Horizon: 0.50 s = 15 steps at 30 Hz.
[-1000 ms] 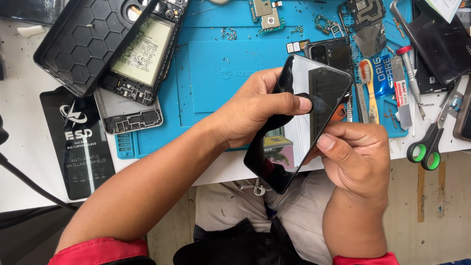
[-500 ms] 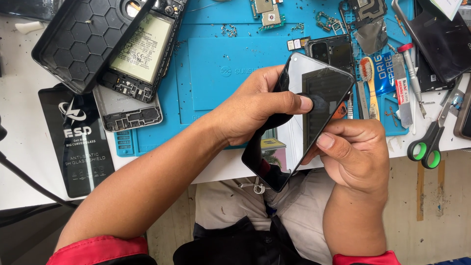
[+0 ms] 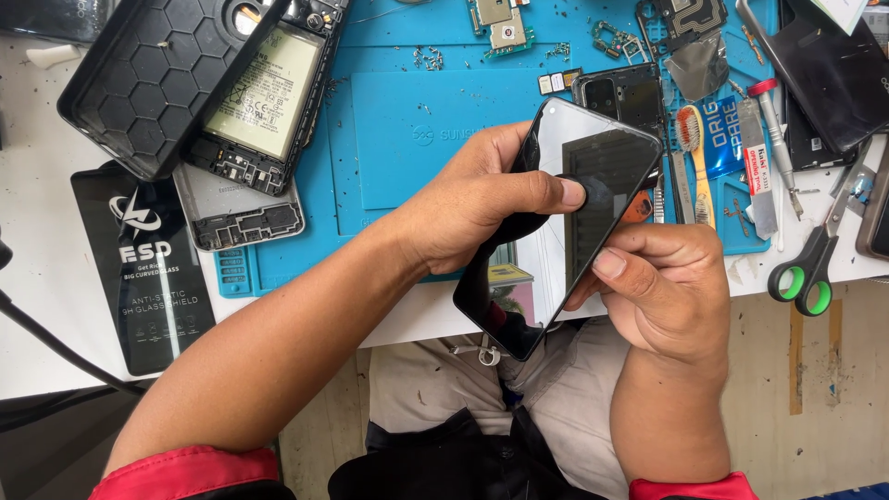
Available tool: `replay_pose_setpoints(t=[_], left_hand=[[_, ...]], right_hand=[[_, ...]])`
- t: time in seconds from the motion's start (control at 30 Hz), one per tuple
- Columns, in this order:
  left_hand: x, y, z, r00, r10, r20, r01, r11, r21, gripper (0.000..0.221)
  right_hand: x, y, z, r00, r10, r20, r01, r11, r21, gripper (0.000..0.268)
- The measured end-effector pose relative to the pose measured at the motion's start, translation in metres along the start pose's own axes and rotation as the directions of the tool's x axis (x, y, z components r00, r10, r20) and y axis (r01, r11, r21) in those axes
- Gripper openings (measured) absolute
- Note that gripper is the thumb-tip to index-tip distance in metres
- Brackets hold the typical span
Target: Disassembling a mobile phone to inspect and repair internal components like the screen and motherboard.
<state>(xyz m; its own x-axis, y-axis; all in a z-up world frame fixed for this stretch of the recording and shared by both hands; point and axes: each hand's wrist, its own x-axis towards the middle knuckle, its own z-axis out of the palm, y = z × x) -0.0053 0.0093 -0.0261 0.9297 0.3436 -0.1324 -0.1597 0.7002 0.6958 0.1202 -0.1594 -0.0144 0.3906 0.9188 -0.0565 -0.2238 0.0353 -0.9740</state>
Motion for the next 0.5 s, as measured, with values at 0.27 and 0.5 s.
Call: replay_pose_setpoints(t=[0.27,0.5], left_hand=[[0.0002,0.0,0.0001,1.0,0.008,0.008,-0.008,1.0,-0.008,0.027],[0.0012,-0.0002,0.0007,1.0,0.006,-0.015,-0.006,1.0,-0.024,0.031]], right_hand=[[0.0,0.0004,-0.002,1.0,0.002,0.007,-0.002,1.0,-0.021,0.025],[0.0006,0.004,-0.0063,1.0,0.007,0.007,-0.007,1.0,-0.02,0.022]])
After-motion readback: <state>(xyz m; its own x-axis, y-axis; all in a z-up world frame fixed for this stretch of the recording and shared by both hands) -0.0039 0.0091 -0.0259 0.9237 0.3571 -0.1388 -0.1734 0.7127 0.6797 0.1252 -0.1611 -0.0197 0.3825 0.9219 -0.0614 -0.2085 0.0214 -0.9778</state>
